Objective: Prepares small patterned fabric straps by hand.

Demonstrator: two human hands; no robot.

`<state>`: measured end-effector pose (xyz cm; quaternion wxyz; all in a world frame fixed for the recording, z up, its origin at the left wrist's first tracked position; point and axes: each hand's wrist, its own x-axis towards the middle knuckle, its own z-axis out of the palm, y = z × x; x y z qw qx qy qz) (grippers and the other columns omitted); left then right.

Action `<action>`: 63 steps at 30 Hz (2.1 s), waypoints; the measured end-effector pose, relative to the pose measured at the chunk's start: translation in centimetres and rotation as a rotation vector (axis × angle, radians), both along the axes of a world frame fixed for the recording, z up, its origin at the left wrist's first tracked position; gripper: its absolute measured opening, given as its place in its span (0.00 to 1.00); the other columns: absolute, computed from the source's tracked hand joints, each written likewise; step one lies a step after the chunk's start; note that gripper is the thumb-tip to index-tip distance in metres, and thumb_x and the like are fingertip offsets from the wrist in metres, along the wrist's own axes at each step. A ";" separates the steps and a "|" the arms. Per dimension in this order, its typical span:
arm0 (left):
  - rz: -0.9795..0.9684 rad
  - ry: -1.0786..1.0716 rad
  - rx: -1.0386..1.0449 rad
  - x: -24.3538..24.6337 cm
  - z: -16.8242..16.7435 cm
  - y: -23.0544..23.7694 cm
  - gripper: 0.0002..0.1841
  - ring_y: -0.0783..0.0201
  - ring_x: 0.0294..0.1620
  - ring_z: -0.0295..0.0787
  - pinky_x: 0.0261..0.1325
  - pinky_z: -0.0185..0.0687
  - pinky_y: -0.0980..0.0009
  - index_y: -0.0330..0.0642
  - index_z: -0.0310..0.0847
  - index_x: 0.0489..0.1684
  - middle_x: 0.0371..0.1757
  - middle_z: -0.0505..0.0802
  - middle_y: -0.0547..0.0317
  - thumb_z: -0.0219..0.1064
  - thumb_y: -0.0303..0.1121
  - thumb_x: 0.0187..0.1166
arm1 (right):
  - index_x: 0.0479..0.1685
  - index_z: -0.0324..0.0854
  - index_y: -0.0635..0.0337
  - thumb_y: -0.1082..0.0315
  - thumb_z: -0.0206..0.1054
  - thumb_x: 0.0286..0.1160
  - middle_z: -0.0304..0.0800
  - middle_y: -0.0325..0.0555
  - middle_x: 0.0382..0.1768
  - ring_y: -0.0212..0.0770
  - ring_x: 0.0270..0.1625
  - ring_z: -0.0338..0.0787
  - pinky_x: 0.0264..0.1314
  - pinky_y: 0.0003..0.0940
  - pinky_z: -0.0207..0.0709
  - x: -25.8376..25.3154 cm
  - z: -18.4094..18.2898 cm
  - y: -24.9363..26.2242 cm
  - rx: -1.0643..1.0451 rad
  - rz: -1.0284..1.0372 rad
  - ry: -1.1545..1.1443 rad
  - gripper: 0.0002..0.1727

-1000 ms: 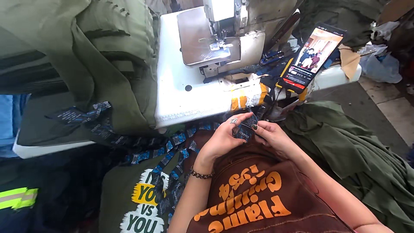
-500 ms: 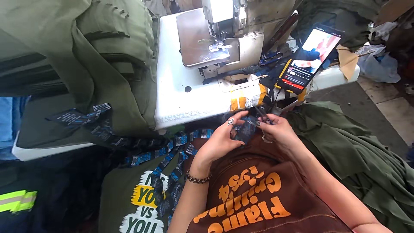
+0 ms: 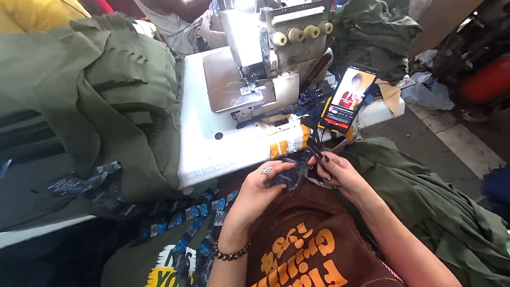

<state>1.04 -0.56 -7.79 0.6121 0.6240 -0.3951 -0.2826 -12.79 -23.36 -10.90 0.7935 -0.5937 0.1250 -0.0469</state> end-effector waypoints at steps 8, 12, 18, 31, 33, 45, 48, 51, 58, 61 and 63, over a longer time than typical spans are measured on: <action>0.165 0.209 0.048 0.2 -1.0 0.0 0.26 0.63 0.58 0.92 0.61 0.91 0.68 0.34 0.85 0.67 0.68 0.90 0.52 0.73 0.13 0.65 | 0.59 0.84 0.56 0.45 0.50 0.91 0.74 0.25 0.20 0.20 0.16 0.66 0.17 0.15 0.58 -0.9 -0.9 0.9 -0.051 0.116 0.059 0.26; 0.106 0.194 0.024 0.3 -1.7 0.0 0.28 0.62 0.62 0.90 0.64 0.89 0.67 0.34 0.83 0.70 0.72 0.86 0.50 0.73 0.13 0.64 | 0.57 0.85 0.56 0.52 0.50 0.91 0.74 0.24 0.19 0.19 0.17 0.67 0.19 0.14 0.59 -1.0 -0.9 1.7 -0.098 0.199 0.119 0.22; 0.014 0.181 0.067 0.0 -2.2 0.0 0.33 0.63 0.65 0.88 0.65 0.88 0.68 0.38 0.80 0.75 0.76 0.83 0.52 0.72 0.12 0.64 | 0.51 0.87 0.57 0.57 0.54 0.88 0.75 0.23 0.17 0.17 0.16 0.67 0.18 0.13 0.59 -0.7 -1.2 2.9 -0.123 0.231 0.140 0.18; -0.040 0.123 0.163 -0.1 -2.7 -0.3 0.36 0.67 0.59 0.88 0.60 0.88 0.71 0.46 0.78 0.78 0.78 0.80 0.56 0.74 0.15 0.64 | 0.48 0.87 0.58 0.60 0.54 0.89 0.76 0.24 0.17 0.17 0.16 0.68 0.19 0.13 0.59 0.2 -0.8 3.3 -0.115 0.168 0.164 0.16; -0.041 0.113 0.165 -0.1 -2.7 -0.3 0.36 0.67 0.59 0.88 0.59 0.88 0.71 0.46 0.79 0.78 0.78 0.80 0.56 0.74 0.15 0.64 | 0.47 0.87 0.58 0.61 0.54 0.89 0.76 0.24 0.18 0.17 0.17 0.68 0.19 0.13 0.59 0.2 -0.8 3.4 -0.116 0.166 0.157 0.16; -0.061 0.138 0.175 -0.2 -2.5 -0.4 0.37 0.69 0.56 0.88 0.56 0.89 0.72 0.46 0.78 0.79 0.77 0.80 0.57 0.75 0.15 0.63 | 0.45 0.87 0.59 0.62 0.55 0.90 0.76 0.25 0.17 0.18 0.16 0.68 0.19 0.13 0.59 0.2 -0.9 3.6 -0.100 0.135 0.170 0.15; -0.086 0.119 0.184 -0.3 -2.6 -0.5 0.37 0.69 0.58 0.87 0.58 0.88 0.72 0.46 0.77 0.79 0.77 0.80 0.57 0.75 0.16 0.63 | 0.38 0.84 0.56 0.62 0.56 0.89 0.75 0.25 0.16 0.18 0.16 0.69 0.19 0.13 0.59 0.5 -0.9 3.7 -0.093 0.135 0.173 0.13; -0.112 0.083 0.185 -0.4 -2.7 -0.7 0.37 0.69 0.59 0.87 0.59 0.87 0.72 0.44 0.77 0.79 0.77 0.80 0.55 0.75 0.16 0.63 | 0.28 0.77 0.53 0.63 0.59 0.88 0.74 0.25 0.15 0.18 0.16 0.69 0.20 0.14 0.60 0.8 -1.2 3.9 -0.097 0.130 0.158 0.14; -0.034 0.117 0.266 -0.3 -2.9 -0.6 0.49 0.71 0.45 0.87 0.46 0.87 0.73 0.56 0.65 0.89 0.85 0.72 0.57 0.76 0.14 0.59 | 0.46 0.85 0.60 0.62 0.49 0.92 0.74 0.26 0.15 0.19 0.15 0.66 0.18 0.15 0.58 0.4 -1.7 3.7 -0.127 0.192 0.267 0.18; -0.025 0.121 0.300 -0.4 -2.8 -0.8 0.52 0.69 0.44 0.86 0.42 0.86 0.72 0.60 0.58 0.91 0.85 0.71 0.56 0.76 0.15 0.60 | 0.51 0.83 0.58 0.60 0.58 0.88 0.74 0.24 0.18 0.18 0.16 0.67 0.19 0.14 0.60 0.5 -1.7 4.0 -0.113 0.184 0.285 0.13; -0.035 0.114 0.299 -0.6 -2.6 -0.8 0.54 0.68 0.44 0.87 0.40 0.86 0.72 0.61 0.55 0.92 0.83 0.73 0.55 0.77 0.16 0.60 | 0.51 0.85 0.60 0.65 0.70 0.79 0.82 0.27 0.24 0.19 0.20 0.72 0.23 0.15 0.66 0.8 -1.3 4.3 -0.136 0.128 0.278 0.10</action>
